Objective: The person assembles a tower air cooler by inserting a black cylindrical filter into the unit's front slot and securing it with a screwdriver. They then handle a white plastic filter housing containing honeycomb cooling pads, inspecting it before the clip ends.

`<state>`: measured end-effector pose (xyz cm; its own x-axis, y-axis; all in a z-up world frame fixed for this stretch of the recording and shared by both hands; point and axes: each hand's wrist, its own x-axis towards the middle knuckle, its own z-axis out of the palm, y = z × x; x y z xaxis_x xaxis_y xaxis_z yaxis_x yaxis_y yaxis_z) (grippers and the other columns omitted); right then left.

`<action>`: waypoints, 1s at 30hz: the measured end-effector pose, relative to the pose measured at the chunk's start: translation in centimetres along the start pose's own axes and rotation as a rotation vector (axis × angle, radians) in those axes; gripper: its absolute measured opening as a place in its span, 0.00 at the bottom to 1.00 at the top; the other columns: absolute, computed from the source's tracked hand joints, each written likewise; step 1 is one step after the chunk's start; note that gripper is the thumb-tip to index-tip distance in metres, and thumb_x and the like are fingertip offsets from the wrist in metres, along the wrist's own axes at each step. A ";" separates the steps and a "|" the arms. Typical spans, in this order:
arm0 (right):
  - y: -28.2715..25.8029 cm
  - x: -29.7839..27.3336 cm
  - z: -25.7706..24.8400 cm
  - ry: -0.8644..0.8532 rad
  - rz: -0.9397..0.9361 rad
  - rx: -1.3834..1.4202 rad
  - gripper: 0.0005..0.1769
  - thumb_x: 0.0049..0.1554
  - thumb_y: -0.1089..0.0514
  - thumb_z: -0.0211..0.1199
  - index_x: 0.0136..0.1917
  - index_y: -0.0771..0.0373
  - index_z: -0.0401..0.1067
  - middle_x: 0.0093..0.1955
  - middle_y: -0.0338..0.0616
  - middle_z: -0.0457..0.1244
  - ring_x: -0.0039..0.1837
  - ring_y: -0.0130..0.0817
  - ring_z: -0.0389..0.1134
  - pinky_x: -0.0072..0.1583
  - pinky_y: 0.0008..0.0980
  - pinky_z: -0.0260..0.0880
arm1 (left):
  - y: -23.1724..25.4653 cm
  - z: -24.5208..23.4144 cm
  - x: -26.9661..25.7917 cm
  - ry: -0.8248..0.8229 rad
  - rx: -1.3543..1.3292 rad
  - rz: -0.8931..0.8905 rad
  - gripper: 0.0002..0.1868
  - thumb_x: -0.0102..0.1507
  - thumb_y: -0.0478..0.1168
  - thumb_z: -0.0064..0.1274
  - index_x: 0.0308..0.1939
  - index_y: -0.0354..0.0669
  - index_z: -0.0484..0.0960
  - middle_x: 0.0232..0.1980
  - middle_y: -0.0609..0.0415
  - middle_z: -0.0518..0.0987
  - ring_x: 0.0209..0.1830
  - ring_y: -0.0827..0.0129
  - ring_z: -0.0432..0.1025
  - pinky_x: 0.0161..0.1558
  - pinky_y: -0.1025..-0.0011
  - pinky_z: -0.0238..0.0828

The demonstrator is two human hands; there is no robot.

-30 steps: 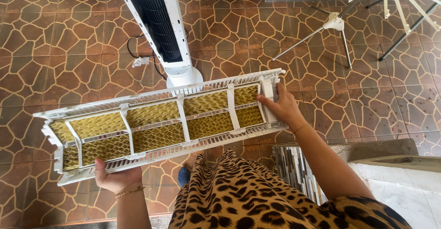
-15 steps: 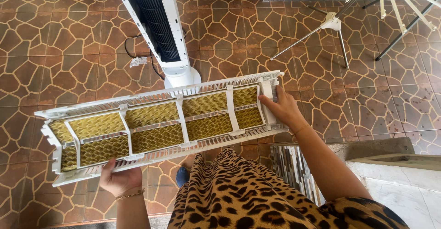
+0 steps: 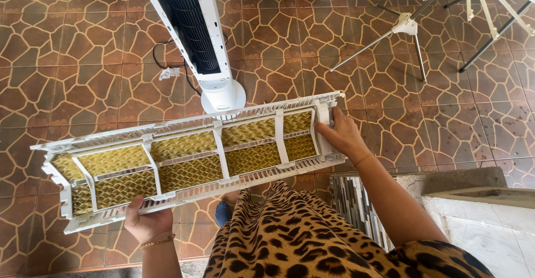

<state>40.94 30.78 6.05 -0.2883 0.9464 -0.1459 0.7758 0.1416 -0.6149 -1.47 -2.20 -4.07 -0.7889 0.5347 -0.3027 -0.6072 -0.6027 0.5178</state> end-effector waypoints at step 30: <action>1.0 2.7 -0.9 -0.202 -0.021 0.074 0.37 0.41 0.46 0.70 0.58 0.71 0.73 0.49 0.58 0.72 0.51 0.46 0.76 0.57 0.39 0.74 | -0.2 4.8 -2.3 0.000 0.187 0.079 0.27 0.68 0.33 0.56 0.70 0.54 0.70 0.62 0.56 0.77 0.63 0.61 0.74 0.64 0.54 0.76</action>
<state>41.45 33.72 5.76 -0.4162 0.8651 -0.2800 0.7271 0.1318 -0.6738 0.85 -0.48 0.36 -0.8335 0.4902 -0.2551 -0.5152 -0.5225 0.6794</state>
